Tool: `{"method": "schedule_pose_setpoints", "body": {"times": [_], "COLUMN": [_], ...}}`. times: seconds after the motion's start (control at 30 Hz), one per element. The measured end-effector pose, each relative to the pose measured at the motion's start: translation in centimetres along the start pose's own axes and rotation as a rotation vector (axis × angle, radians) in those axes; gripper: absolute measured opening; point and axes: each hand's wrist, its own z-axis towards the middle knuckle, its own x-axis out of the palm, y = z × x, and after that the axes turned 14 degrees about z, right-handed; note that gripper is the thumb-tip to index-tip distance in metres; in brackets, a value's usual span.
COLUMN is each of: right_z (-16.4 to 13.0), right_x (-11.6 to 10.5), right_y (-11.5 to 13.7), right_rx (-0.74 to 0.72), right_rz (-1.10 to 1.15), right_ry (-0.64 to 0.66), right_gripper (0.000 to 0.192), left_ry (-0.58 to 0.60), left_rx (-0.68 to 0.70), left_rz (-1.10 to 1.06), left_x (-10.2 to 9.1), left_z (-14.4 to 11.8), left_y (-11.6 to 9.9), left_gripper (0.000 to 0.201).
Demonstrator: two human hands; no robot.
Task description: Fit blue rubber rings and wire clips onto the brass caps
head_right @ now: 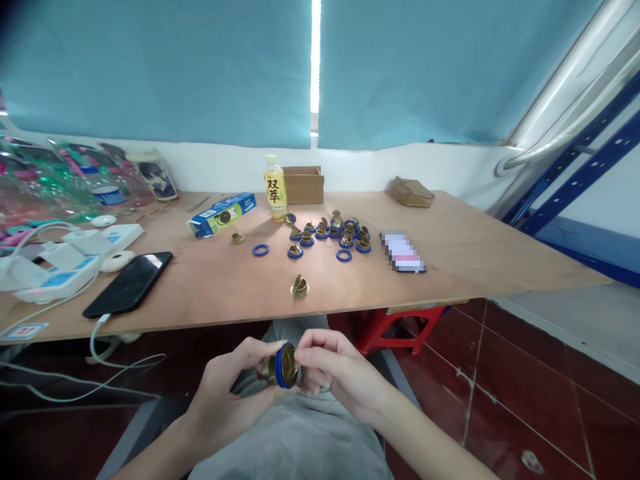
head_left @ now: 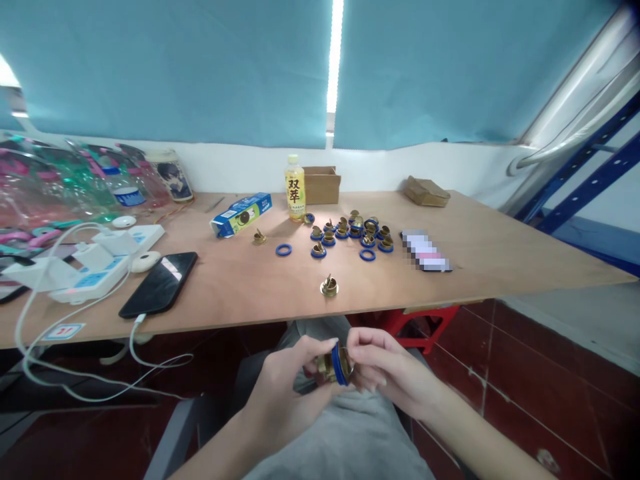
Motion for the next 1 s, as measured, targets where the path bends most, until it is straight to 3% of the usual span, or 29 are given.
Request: {"method": "schedule_pose_setpoints", "body": {"times": [0.53,1.0], "right_z": [0.55,0.76], "right_x": [-0.93,-0.71], "right_y": [-0.7,-0.98], "right_rx": [0.02,0.064], "right_rz": [-0.102,-0.109], "right_ry": [-0.086,-0.129], "right_gripper": [0.023,0.023], "left_ry": [-0.011,-0.007], "left_rx": [-0.02,0.014], "left_rz": [-0.03,-0.051], "left_x": [0.05,0.15], "left_z": [-0.2,0.17], "left_y": [0.24,-0.3], "left_gripper": [0.045,0.042]}}
